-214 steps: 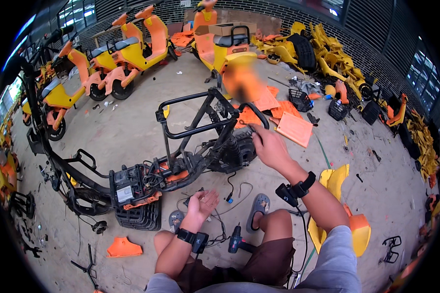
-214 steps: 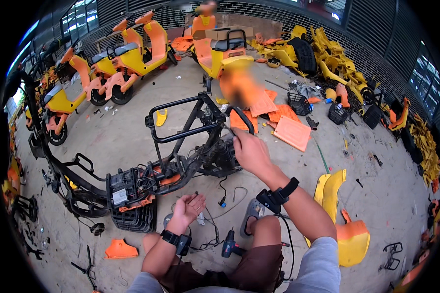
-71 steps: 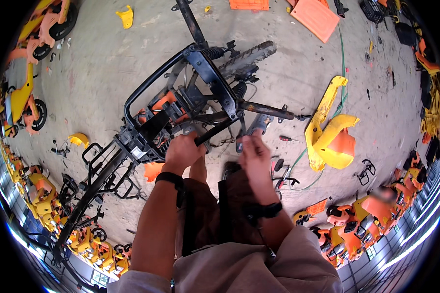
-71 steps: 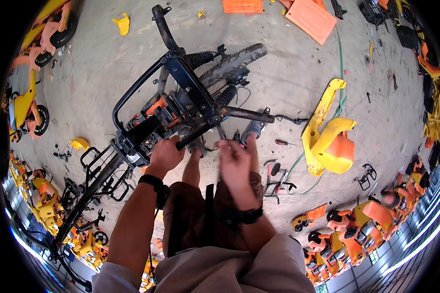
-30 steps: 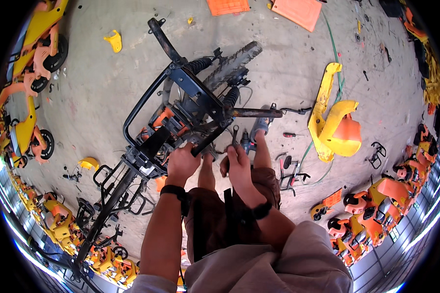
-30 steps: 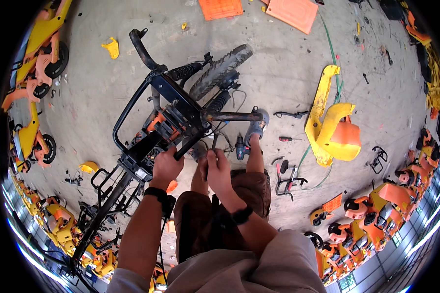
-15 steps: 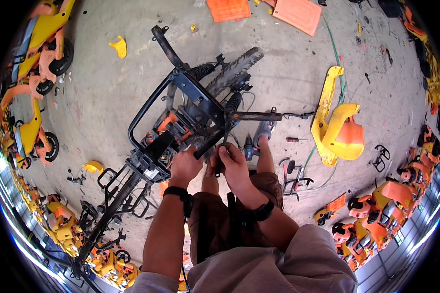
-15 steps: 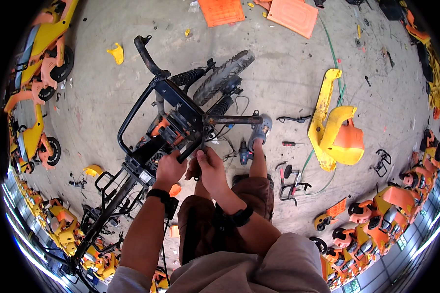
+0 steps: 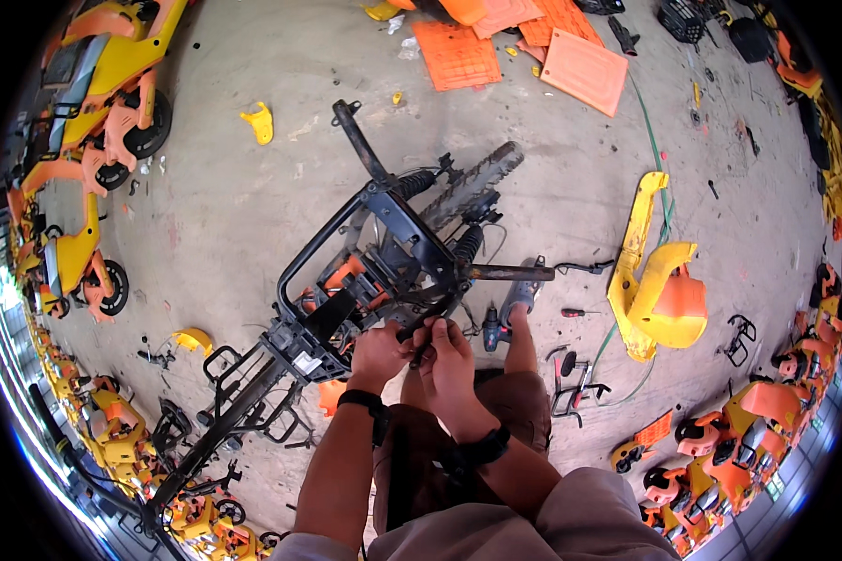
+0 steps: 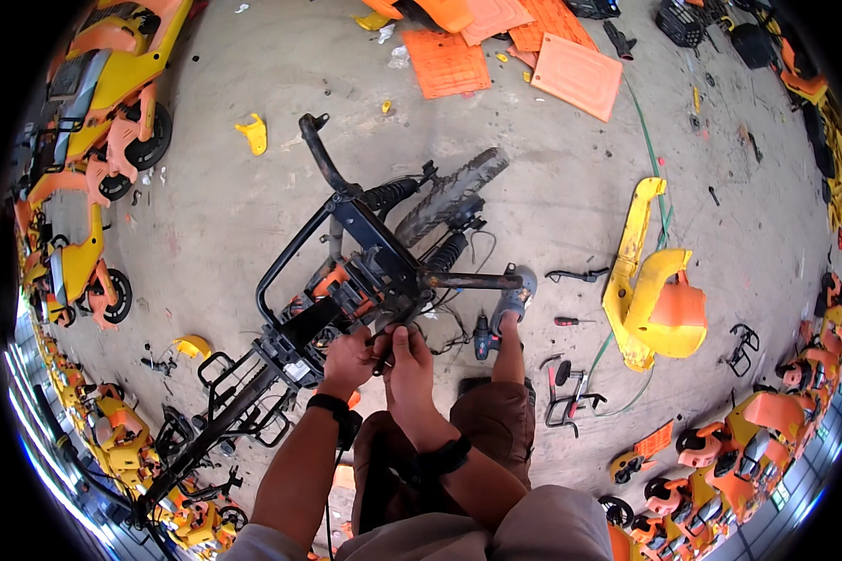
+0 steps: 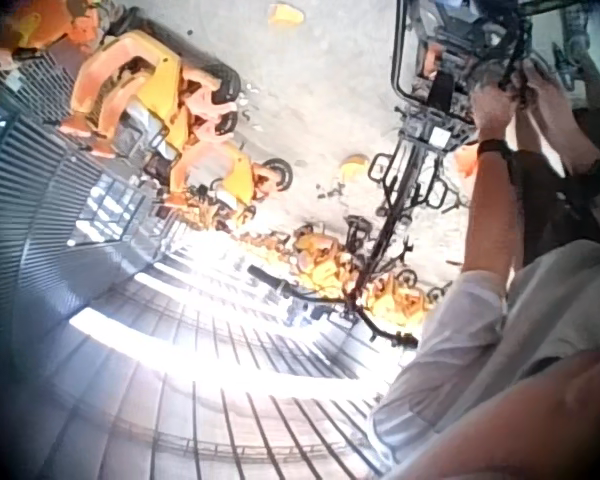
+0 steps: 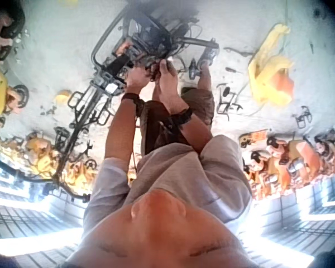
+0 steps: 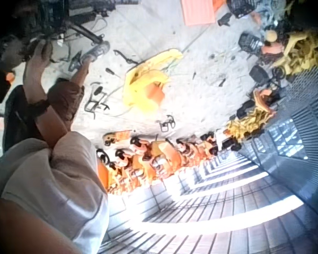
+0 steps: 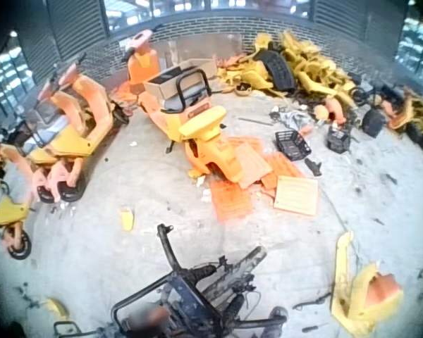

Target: The person assembles an electric scooter by connecting wires and securing components on the frame using a power drill. The person works on the handlebar area and battery compartment, tightening screws and organizing cables.

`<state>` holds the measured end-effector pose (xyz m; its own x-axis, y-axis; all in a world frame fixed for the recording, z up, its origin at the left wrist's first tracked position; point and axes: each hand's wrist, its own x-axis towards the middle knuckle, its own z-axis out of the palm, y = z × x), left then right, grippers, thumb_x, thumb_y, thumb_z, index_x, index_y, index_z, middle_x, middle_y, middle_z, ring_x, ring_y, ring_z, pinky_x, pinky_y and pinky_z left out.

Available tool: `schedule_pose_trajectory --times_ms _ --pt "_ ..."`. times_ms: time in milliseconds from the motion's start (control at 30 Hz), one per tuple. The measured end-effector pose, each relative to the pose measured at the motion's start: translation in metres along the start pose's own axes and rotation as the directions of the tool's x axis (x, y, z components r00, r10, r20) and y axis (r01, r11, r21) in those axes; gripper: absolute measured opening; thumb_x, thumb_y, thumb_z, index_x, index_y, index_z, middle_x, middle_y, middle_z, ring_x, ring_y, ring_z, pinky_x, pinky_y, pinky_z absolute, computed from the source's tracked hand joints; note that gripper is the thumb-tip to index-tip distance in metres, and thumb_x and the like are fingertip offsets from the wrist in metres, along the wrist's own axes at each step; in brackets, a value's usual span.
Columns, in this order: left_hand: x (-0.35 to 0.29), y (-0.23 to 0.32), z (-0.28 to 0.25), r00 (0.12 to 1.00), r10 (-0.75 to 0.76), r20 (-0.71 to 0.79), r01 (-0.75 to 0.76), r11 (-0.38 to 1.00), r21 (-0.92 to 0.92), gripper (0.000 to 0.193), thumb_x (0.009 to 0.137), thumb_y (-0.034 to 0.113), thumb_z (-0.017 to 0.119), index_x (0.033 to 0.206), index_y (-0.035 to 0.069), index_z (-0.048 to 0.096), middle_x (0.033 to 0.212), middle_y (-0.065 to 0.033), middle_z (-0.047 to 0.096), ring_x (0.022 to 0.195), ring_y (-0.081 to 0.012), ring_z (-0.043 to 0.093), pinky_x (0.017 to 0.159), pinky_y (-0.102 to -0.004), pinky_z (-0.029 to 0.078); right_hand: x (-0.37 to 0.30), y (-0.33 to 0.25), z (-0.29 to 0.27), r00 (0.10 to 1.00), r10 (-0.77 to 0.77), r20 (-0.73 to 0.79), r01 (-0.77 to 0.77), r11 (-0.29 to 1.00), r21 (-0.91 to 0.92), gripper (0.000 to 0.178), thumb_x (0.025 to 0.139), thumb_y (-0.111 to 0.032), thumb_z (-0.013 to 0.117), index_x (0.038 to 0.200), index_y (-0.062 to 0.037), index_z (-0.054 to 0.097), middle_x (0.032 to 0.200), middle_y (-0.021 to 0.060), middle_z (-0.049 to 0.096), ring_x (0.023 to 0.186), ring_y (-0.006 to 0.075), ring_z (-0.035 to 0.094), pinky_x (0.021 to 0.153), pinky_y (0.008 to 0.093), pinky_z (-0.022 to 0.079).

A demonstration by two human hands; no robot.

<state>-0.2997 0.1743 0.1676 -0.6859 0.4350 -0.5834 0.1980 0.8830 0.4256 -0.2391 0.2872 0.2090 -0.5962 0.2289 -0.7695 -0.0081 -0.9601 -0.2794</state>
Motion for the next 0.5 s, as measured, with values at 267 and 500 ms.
schedule_pose_trajectory --times_ms 267,500 --pt "-0.001 -0.008 0.005 1.0 -0.029 -0.003 0.029 0.997 0.074 0.028 0.077 0.03 0.061 0.083 0.003 0.063 0.075 -0.0197 0.067 0.077 -0.0384 0.067 0.07 -0.0468 0.054 -0.005 -0.01 0.009 0.988 0.08 -0.133 -0.088 0.995 -0.052 0.029 0.102 -0.024 0.048 0.109 0.0022 0.057 0.083 0.01 0.065 0.074 0.0259 0.066 0.072 0.0396 0.056" --pt "-0.001 -0.008 0.003 0.993 -0.093 0.068 0.087 0.993 0.085 0.024 0.079 0.027 0.062 0.088 0.006 0.065 0.078 -0.0176 0.069 0.078 -0.036 0.068 0.073 -0.0447 0.054 0.012 -0.102 -0.04 0.986 0.155 -0.06 -0.151 0.689 -0.709 0.027 0.094 -0.019 0.062 0.109 0.0033 0.066 0.073 0.0067 0.065 0.042 0.0036 0.037 0.039 0.019 0.025"
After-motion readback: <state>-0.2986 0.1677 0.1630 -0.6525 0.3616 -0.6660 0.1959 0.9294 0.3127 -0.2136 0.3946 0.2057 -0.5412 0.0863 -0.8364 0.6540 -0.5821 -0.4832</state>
